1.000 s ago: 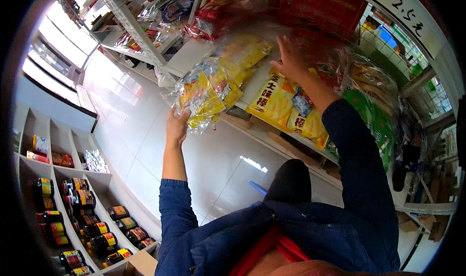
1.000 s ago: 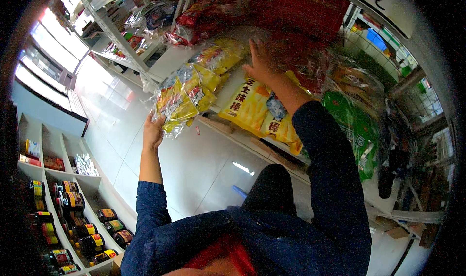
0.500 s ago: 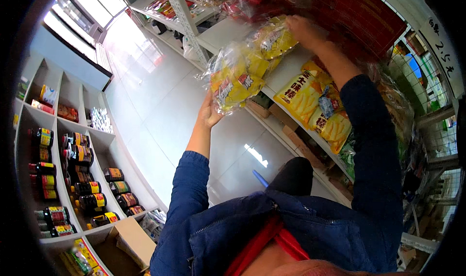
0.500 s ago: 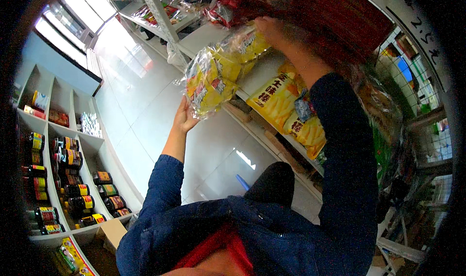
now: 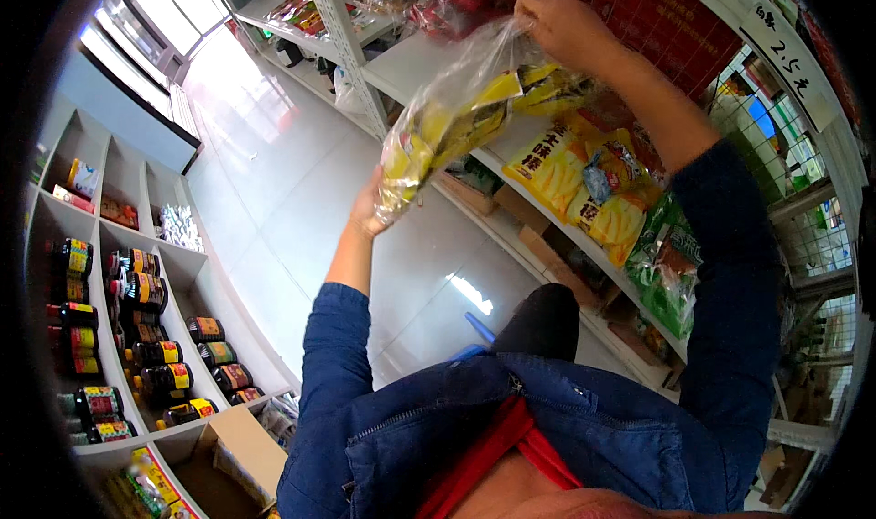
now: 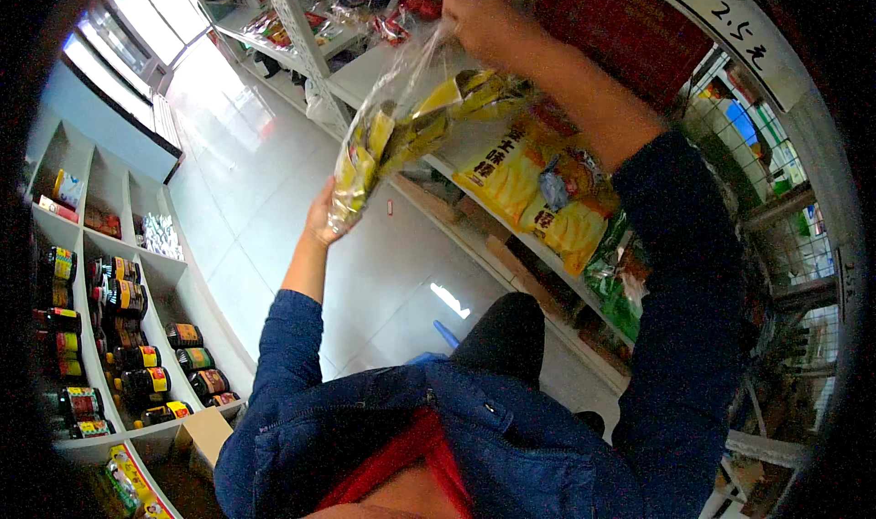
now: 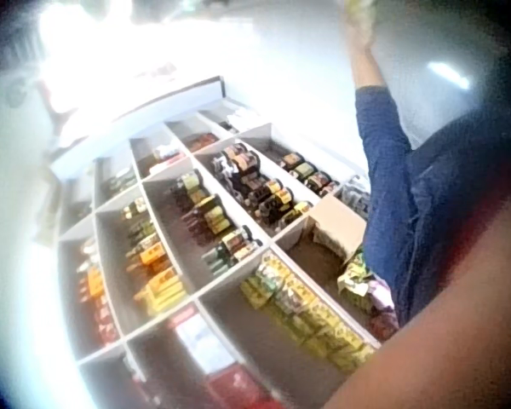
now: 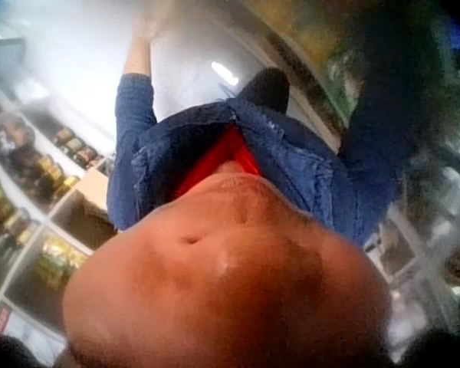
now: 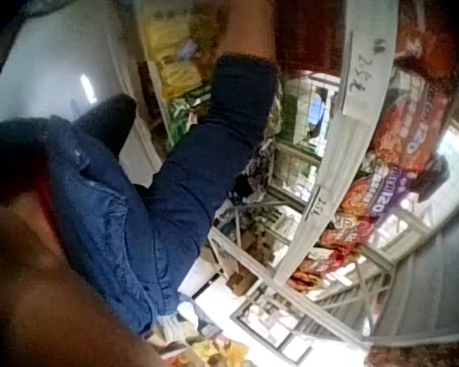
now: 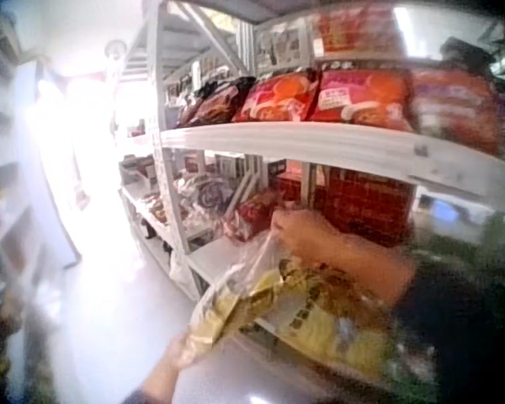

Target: The person organizes packaged food items on a store shelf, picking up and rearranging bags of snacks and noodles. They then move a blue plastic stool and handle a tray of white cylindrical items, placing them on a lower shelf.

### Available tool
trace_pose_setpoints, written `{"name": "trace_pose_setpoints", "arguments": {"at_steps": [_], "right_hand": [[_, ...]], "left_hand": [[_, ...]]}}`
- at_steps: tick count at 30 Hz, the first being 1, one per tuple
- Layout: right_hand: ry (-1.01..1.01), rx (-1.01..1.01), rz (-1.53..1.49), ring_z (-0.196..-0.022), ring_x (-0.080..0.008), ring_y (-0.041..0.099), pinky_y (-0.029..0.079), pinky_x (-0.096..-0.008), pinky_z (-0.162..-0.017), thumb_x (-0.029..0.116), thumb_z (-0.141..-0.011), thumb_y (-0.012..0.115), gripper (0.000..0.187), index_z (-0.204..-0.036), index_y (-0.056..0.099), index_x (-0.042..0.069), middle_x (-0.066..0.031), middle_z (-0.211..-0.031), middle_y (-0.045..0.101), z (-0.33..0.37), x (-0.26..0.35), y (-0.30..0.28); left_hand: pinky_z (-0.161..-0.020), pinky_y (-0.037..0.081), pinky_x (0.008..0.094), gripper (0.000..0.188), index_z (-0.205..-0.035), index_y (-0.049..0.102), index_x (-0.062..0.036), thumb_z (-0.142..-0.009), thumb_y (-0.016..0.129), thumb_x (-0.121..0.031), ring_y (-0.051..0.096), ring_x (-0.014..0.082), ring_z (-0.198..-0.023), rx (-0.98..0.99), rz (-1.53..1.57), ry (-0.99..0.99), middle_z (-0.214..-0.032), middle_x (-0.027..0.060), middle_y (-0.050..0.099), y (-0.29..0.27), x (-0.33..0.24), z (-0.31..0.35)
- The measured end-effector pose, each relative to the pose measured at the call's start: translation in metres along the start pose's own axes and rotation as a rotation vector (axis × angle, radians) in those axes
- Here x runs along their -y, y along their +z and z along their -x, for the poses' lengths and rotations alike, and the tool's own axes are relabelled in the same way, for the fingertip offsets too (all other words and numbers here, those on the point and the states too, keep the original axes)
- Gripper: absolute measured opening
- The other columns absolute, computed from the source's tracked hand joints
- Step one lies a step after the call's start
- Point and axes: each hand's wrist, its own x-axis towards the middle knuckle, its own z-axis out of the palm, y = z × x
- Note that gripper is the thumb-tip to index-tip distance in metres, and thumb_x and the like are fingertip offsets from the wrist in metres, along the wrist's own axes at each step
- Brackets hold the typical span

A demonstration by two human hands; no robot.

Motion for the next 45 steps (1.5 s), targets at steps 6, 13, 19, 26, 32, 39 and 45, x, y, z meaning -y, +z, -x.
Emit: {"name": "trace_pose_setpoints", "arguments": {"at_steps": [6,13,19,26,32,39,45], "right_hand": [[0.287,0.063,-0.305,-0.068,-0.0209,0.05,0.042,-0.037,-0.06,0.014,-0.078,0.055,0.013,-0.075,0.05,0.002,-0.0115,-0.071,0.052,0.006,0.006,-0.03],[0.494,0.175,-0.461,-0.061,-0.0166,0.046,0.04,-0.0336,-0.053,0.005,-0.081,0.046,0.006,-0.076,0.042,0.005,-0.0088,-0.072,0.05,0.015,0.008,-0.051],[0.082,0.011,-0.244,-0.071,-0.0135,0.05,0.042,-0.0311,-0.064,0.021,-0.094,0.043,0.016,-0.088,0.046,0.007,-0.0027,-0.077,0.052,0.033,-0.08,-0.009],[0.179,-0.191,-0.214,-0.073,-0.0183,0.052,0.045,-0.0366,-0.07,0.022,-0.092,0.048,0.013,-0.092,0.046,0.009,-0.0053,-0.077,0.049,0.007,-0.138,0.041],[0.273,-0.427,-0.234,-0.079,-0.0211,0.056,0.049,-0.0394,-0.069,0.02,-0.087,0.056,0.019,-0.101,0.051,0.008,-0.0083,-0.085,0.055,-0.011,-0.259,0.06],[1.09,0.183,0.197,-0.089,-0.0255,0.049,0.043,-0.0404,-0.077,0.021,-0.088,0.049,0.022,-0.105,0.052,0.007,-0.014,-0.103,0.051,0.064,-0.318,0.173],[1.046,0.049,-0.005,-0.115,-0.0321,0.04,0.036,-0.0427,-0.095,0.023,-0.09,0.043,0.038,-0.125,0.041,0.009,-0.0158,-0.128,0.04,0.048,-0.279,0.204]], "left_hand": [[-0.046,0.056,0.0256,0.053,-0.116,0.048,-0.0023,-0.087,0.049,-0.047,0.06,0.026,-0.074,-0.068,0.117,-0.271,-0.089,0.0176,0.055,0.0,-0.041,0.002],[-0.047,0.054,0.0277,0.044,-0.108,0.052,-0.0008,-0.088,0.051,-0.04,0.061,0.0217,-0.072,-0.082,0.016,-0.245,-0.09,0.0153,0.057,0.019,-0.042,-0.005],[-0.052,0.05,0.0278,0.034,-0.107,0.054,-0.0042,-0.088,0.053,-0.032,0.06,0.0167,-0.07,-0.348,-0.303,-0.015,-0.088,0.0061,0.061,0.037,-0.03,-0.012],[-0.058,0.053,0.0323,0.031,-0.112,0.047,0.0017,-0.088,0.054,-0.017,0.061,0.0196,-0.078,-0.215,-0.298,0.339,-0.098,0.0123,0.059,0.066,-0.02,-0.051],[-0.073,0.052,0.0364,0.049,-0.124,0.031,0.0049,-0.086,0.057,-0.014,0.057,0.0226,-0.095,-0.209,-0.614,0.488,-0.11,0.016,0.053,0.105,0.02,-0.145],[-0.049,0.051,0.0364,0.065,-0.124,0.021,0.0022,-0.079,0.065,-0.014,0.06,0.0227,-0.062,-0.332,-1.018,0.124,-0.085,0.0195,0.057,0.1,0.07,-0.182],[-0.046,0.049,0.0364,0.068,-0.12,0.018,0.0106,-0.078,0.065,-0.016,0.062,0.0282,-0.058,-0.39,-1.174,0.224,-0.071,0.0195,0.06,0.106,0.075,-0.181]]}}
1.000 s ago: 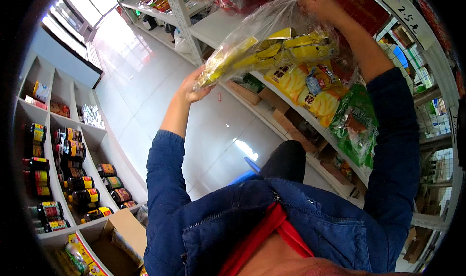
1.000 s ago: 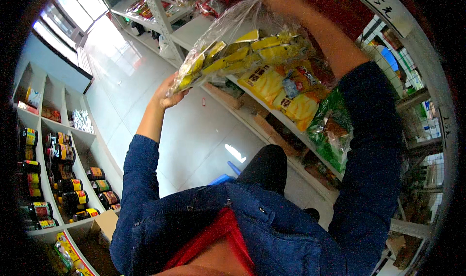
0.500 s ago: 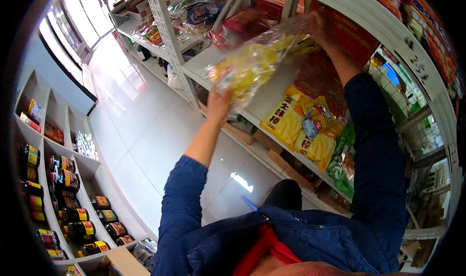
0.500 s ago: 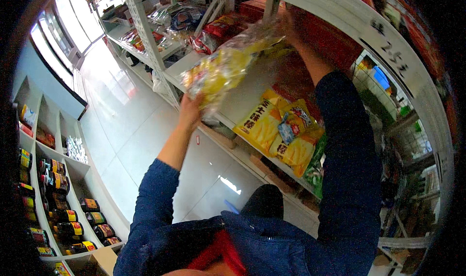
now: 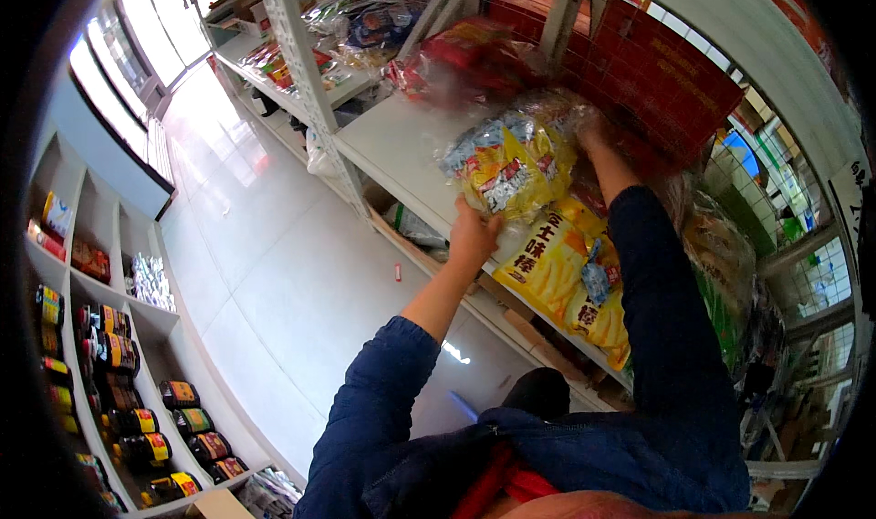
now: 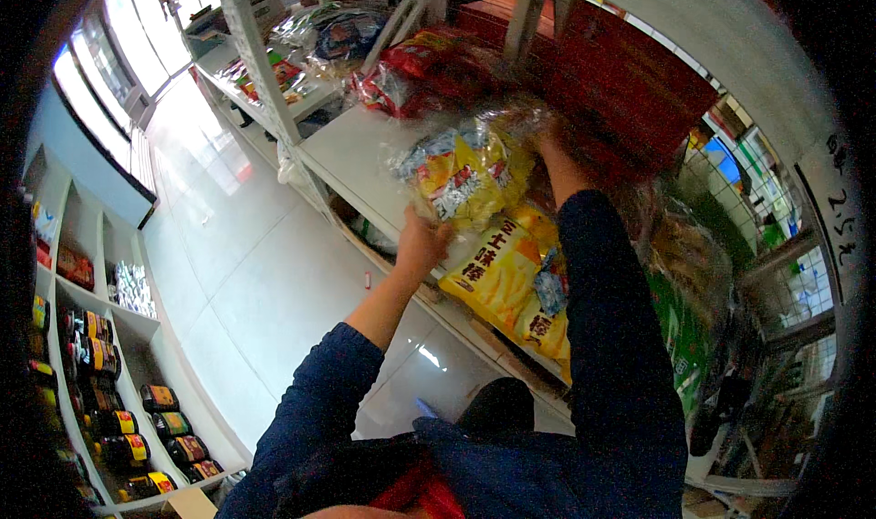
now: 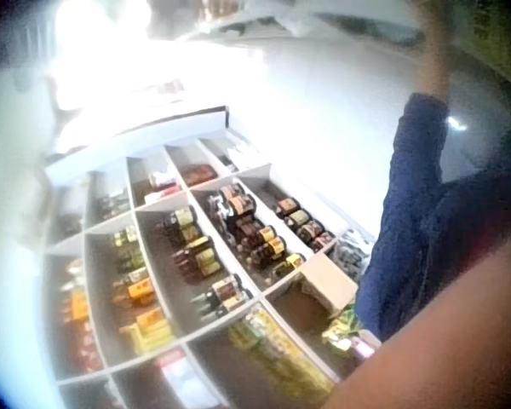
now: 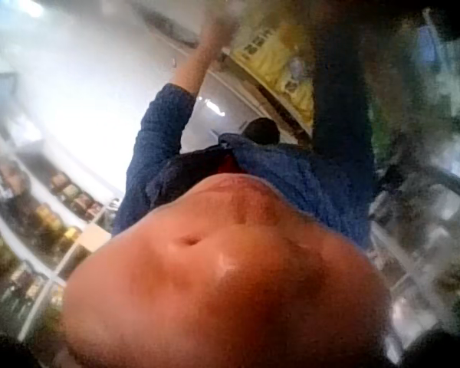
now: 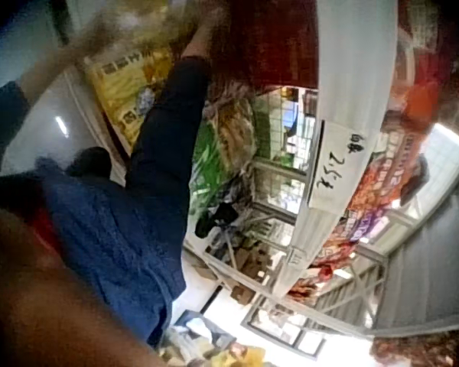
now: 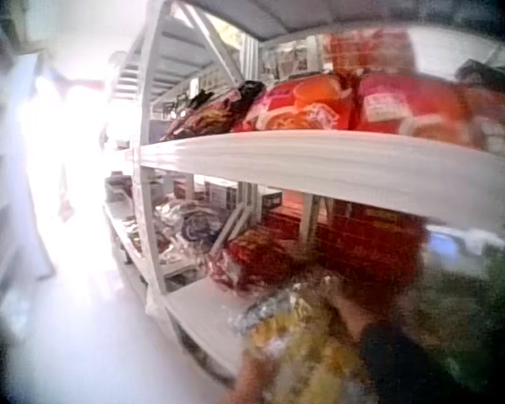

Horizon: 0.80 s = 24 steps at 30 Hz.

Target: The person organizes packaged food items on a store shelf, picking up and rearranging bags of snacks and noodles. They then move a blue plastic stool and handle a tray of white cylindrical items, placing them on a lower shelf.

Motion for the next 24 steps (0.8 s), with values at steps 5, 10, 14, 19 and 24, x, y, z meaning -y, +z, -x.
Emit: {"name": "trace_pose_setpoints", "arguments": {"at_steps": [5,10,14,19,24], "right_hand": [[-0.122,0.218,0.184,-0.125,-0.0376,0.031,0.032,-0.0476,-0.101,0.025,-0.092,0.041,0.051,-0.137,0.026,0.008,-0.0161,-0.14,0.029,0.036,0.056,-0.033],[-0.043,-0.061,0.192,-0.126,-0.0378,0.029,0.031,-0.0483,-0.103,0.028,-0.092,0.043,0.062,-0.14,0.012,0.005,-0.0158,-0.144,0.019,0.008,-0.023,-0.066],[-0.157,0.061,0.065,-0.131,-0.0367,0.02,0.025,-0.0458,-0.106,0.024,-0.094,0.037,0.057,-0.142,0.01,0.01,-0.0197,-0.146,0.009,0.09,0.006,-0.129],[-0.411,-0.104,0.202,-0.128,-0.0359,0.027,0.026,-0.0455,-0.104,0.024,-0.091,0.048,0.05,-0.134,0.03,0.007,-0.0206,-0.14,0.024,0.211,-0.088,-0.232],[-0.11,0.012,0.3,-0.129,-0.0336,0.026,0.026,-0.0448,-0.104,0.026,-0.09,0.052,0.043,-0.127,0.041,0.009,-0.0158,-0.139,0.029,0.355,-0.162,-0.289]], "left_hand": [[-0.045,0.047,0.0371,0.065,-0.117,0.021,0.0101,-0.077,0.065,-0.017,0.06,0.0299,-0.053,-0.145,-0.319,0.222,-0.071,0.0204,0.06,0.008,0.033,-0.031],[-0.066,0.046,0.0449,0.07,-0.125,0.015,0.0041,-0.08,0.063,-0.019,0.06,0.035,-0.078,0.085,-0.13,-0.026,-0.093,0.0282,0.059,0.01,-0.027,-0.011],[-0.074,0.044,0.0447,0.06,-0.112,0.036,0.0098,-0.078,0.066,-0.029,0.059,0.0282,-0.077,0.098,-0.111,0.08,-0.084,0.0198,0.059,-0.013,0.045,-0.041],[-0.093,0.03,0.0493,0.065,-0.116,0.04,0.0071,-0.074,0.068,-0.034,0.046,0.0336,-0.104,-0.375,-0.471,0.47,-0.116,0.0193,0.046,-0.032,-0.019,-0.008],[-0.1,0.016,0.06,0.07,-0.135,0.031,-0.0128,-0.079,0.061,-0.041,0.022,0.0394,-0.128,-0.34,-0.91,0.925,-0.139,0.0202,0.025,0.006,-0.089,-0.024]]}}
